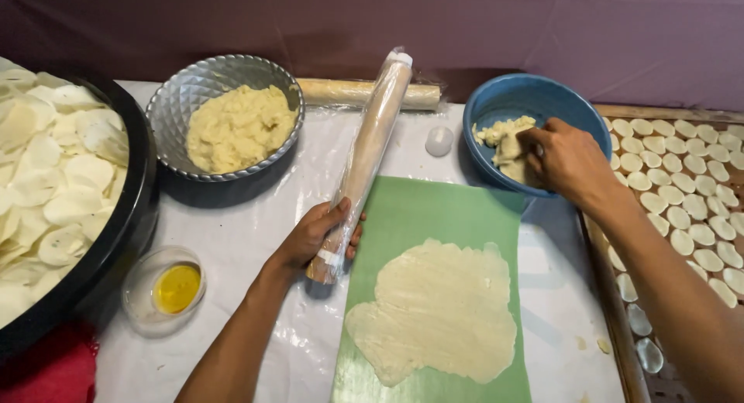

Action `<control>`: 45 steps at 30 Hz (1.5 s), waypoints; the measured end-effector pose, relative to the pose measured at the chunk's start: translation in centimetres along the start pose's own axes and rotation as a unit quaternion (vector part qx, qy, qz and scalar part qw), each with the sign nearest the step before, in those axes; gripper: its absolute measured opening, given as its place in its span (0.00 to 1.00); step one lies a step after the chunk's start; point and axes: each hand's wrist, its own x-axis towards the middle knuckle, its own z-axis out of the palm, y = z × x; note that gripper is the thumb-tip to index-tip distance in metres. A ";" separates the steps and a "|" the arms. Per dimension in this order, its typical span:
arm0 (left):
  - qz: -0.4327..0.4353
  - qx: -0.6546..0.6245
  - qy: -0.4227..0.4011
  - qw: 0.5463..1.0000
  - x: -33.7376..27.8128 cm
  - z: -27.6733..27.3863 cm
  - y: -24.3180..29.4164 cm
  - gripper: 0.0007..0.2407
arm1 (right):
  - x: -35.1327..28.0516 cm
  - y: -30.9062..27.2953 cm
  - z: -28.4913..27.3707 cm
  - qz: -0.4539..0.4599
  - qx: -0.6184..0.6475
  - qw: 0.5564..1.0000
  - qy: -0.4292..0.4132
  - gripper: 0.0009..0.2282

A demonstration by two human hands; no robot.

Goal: Rolling out dough on a plastic sheet using a rolling pin and organizing small dough pieces.

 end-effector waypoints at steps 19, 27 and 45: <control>-0.009 -0.033 -0.080 0.996 -0.6 -0.4 0.8 0.18 | 0.2 -2.7 -3.6 -0.073 -0.395 0.865 -0.301 0.33; 0.011 0.023 -0.044 0.999 -0.2 0.1 0.8 0.17 | -1.1 -0.9 -9.6 0.031 0.090 0.991 -0.099 0.29; -0.028 0.020 0.007 0.999 -0.9 1.3 2.2 0.21 | -13.7 -17.9 -6.1 -0.007 0.414 0.910 -0.025 0.18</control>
